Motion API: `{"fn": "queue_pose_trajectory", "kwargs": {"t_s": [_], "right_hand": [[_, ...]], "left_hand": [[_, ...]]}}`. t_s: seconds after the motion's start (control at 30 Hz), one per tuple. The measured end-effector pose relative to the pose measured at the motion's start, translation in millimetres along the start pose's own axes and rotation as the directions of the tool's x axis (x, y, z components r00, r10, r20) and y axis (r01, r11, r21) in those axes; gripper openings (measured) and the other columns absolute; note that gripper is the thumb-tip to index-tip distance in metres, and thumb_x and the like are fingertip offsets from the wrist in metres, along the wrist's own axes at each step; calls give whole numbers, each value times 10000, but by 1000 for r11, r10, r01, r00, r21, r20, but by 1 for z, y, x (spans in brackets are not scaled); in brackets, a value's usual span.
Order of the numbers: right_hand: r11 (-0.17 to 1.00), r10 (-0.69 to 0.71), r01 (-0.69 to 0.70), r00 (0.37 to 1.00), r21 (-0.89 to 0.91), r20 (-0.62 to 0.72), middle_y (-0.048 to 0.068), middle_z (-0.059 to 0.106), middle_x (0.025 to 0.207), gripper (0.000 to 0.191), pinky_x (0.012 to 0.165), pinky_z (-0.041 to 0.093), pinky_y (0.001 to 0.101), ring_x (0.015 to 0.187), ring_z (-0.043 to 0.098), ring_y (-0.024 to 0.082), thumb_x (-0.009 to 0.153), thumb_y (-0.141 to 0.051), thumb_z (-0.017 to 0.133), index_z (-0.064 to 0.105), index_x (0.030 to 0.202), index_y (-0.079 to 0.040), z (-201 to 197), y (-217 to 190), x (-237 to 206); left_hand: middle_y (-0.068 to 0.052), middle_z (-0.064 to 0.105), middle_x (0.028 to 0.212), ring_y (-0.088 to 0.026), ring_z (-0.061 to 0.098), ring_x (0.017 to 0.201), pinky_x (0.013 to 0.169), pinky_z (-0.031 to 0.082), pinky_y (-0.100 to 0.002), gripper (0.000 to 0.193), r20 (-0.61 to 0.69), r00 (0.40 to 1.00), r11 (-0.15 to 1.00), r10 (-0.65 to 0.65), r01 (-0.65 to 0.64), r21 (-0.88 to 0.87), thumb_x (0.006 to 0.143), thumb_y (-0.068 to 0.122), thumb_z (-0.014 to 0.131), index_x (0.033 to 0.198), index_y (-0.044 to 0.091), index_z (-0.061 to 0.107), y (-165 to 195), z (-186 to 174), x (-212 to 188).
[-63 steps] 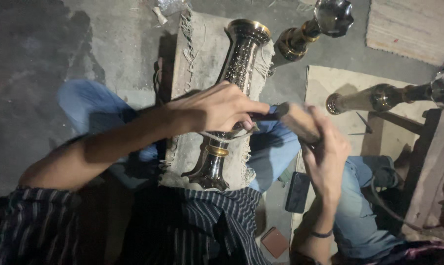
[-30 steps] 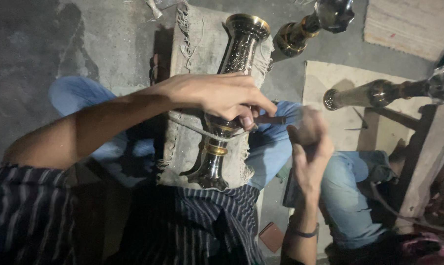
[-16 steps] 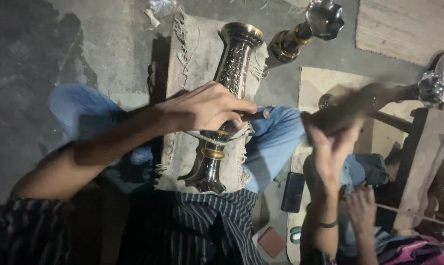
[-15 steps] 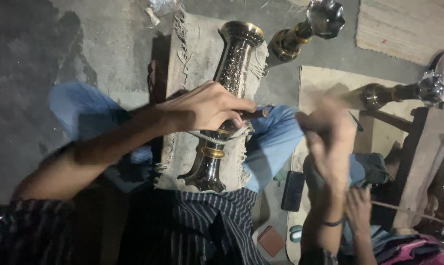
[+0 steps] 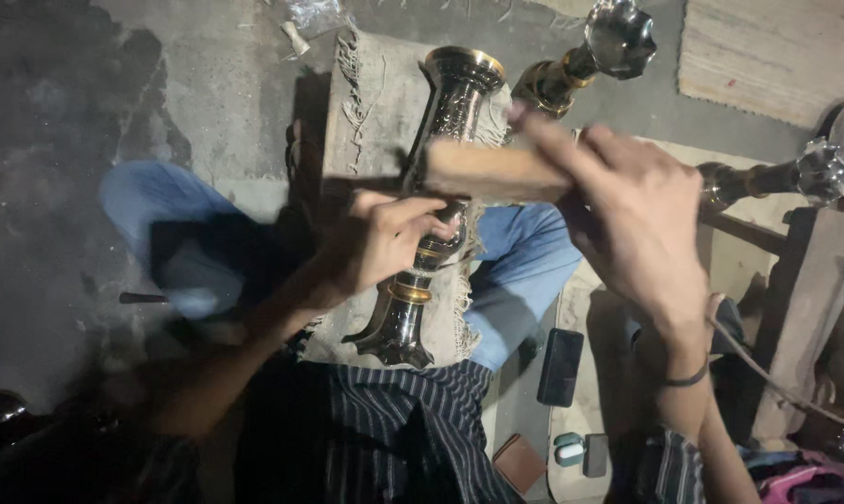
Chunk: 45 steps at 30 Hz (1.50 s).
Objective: The person sits cross-legged on the floor with an ornate brass vase-shaped object laid on a cloth pad on their lap. They hold a chisel against the engraved surface and repeatedly strike it with a wooden mallet, repositioning the chisel to cut decorative patterns across the metal body.
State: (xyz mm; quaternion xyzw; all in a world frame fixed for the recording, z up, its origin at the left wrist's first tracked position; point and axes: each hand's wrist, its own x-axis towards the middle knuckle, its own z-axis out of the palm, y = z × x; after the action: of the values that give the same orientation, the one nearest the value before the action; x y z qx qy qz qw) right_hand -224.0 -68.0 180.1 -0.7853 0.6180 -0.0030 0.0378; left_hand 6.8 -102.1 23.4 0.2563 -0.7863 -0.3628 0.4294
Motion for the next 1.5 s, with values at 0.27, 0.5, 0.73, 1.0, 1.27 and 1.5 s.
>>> {"fn": "queue_pose_trajectory", "kwargs": {"t_s": [0.27, 0.5, 0.73, 1.0, 1.27, 1.5], "right_hand": [[956, -181, 239, 937, 171, -299, 106, 685, 1090, 638, 698, 562, 372, 828, 688, 231, 853, -18, 678, 503, 1450, -162, 0, -3, 2], [811, 25, 180, 940, 557, -340, 100, 672, 1237, 652, 990, 579, 397, 1129, 695, 302, 837, 33, 690, 484, 1432, -134, 20, 3, -14], [962, 83, 14, 937, 274, -340, 187, 663, 1135, 655, 878, 523, 438, 1014, 672, 386, 732, 101, 748, 569, 1324, -117, 50, 10, -38], [876, 324, -94, 841, 473, -433, 159, 614, 1058, 737, 841, 527, 401, 944, 622, 305, 706, 148, 723, 556, 1394, -55, 93, 6, -74], [527, 556, 65, 727, 847, -402, 26, 582, 1109, 598, 982, 571, 338, 1029, 608, 123, 909, 168, 616, 515, 1464, -31, 151, 4, -103], [807, 530, -248, 704, 535, -472, 131, 609, 1118, 711, 855, 533, 392, 974, 643, 220, 805, 64, 708, 491, 1480, 4, 164, -7, -111]], "left_hand": [[-91, 806, 927, -210, 795, 800, 639, 606, -305, 111, -88, 980, 982, -176, 181, 52, 958, 12, 676, 1064, -6, 708, 13, 3, -9], [-159, 771, 1014, -201, 797, 923, 773, 659, -276, 193, -49, 998, 988, 34, -41, -152, 964, -26, 636, 1150, -54, 676, 0, -1, 3], [-152, 775, 895, -188, 780, 771, 676, 620, -305, 199, 299, 947, 992, 113, -90, -90, 896, 38, 735, 1092, 6, 730, -15, -14, 32], [-96, 786, 818, -224, 738, 600, 548, 539, -398, 426, 631, 770, 993, -94, 119, 3, 875, 83, 742, 1291, 159, 697, -6, -20, 54], [-64, 795, 837, -179, 747, 635, 553, 566, -371, 503, 738, 674, 999, 1, -33, 30, 803, -2, 708, 1262, 203, 711, 13, -27, 74], [-105, 791, 882, -196, 767, 764, 654, 593, -350, 540, 649, 741, 984, 175, -145, -101, 812, -29, 682, 1318, 158, 704, 6, -32, 71]]}}
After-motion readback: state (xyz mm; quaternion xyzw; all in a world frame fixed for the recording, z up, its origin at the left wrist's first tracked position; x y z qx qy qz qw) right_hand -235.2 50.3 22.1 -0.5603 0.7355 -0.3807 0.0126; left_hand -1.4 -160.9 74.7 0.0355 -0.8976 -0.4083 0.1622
